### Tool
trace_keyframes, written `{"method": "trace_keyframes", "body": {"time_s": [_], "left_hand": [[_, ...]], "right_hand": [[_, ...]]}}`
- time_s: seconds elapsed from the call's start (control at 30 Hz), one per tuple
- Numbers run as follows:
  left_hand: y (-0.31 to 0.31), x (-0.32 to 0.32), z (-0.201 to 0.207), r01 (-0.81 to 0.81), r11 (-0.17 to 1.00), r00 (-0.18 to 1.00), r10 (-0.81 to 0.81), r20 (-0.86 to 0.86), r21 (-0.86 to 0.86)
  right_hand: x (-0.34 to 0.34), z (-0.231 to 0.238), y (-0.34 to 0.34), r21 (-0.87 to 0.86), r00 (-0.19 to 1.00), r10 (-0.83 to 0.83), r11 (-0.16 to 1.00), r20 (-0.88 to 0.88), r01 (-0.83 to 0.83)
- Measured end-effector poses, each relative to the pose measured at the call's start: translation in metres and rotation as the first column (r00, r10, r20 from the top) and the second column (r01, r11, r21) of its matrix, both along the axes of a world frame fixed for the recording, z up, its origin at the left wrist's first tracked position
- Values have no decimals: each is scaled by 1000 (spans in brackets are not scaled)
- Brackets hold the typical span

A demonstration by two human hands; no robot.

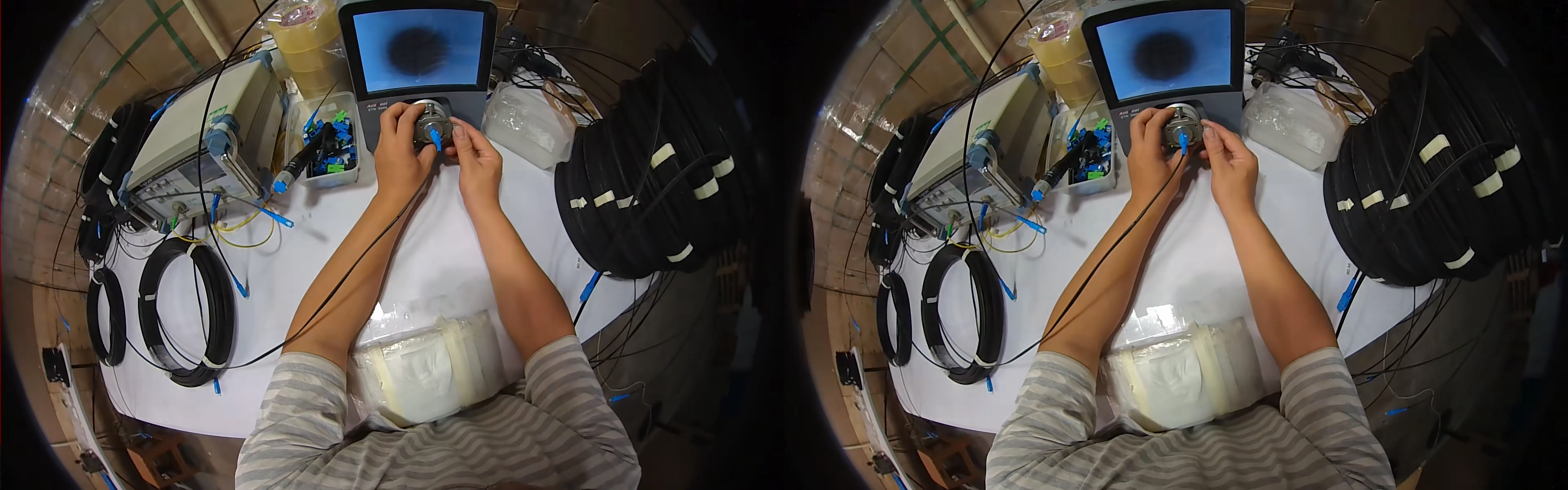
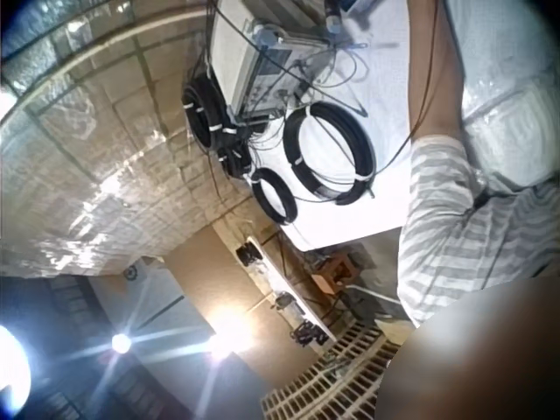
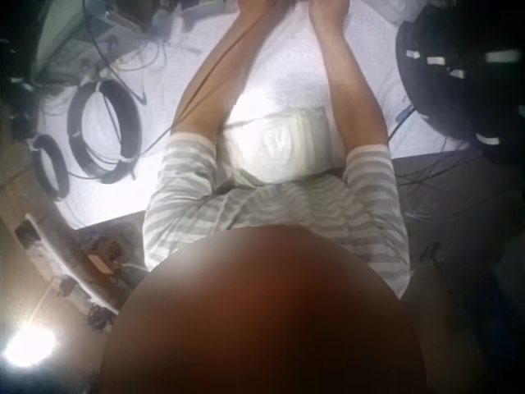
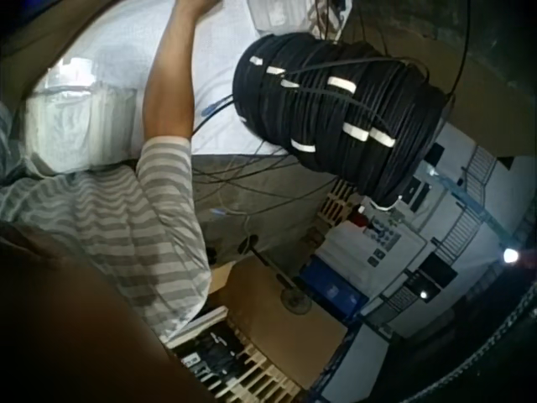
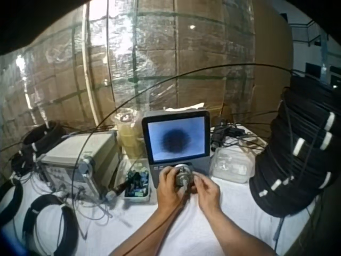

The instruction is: Inspecting and testing fiber optic cable connectors using a probe and a visual fault locator.

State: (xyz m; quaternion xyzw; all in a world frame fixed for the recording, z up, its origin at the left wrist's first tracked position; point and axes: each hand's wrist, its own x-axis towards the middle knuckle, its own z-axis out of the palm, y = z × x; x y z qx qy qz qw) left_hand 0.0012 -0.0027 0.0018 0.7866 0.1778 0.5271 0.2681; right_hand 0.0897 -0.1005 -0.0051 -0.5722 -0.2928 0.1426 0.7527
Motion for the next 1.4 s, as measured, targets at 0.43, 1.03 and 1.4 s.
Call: {"method": "trace_keyframes", "body": {"time_s": [0.43,1.03,1.4], "left_hand": [[-1,-2,1,9,1000,1000,-9,-15,-1],[-2,-2,1,-9,1000,1000,9,-29,12],[-3,-2,0,2,1000,1000,-2,0,10]], "right_hand": [[6,0,17,84,1000,-16,996,26,14],[0,-4,14,116,998,-53,992,38,48],[-5,13,14,108,870,-126,991,476,84]]}}
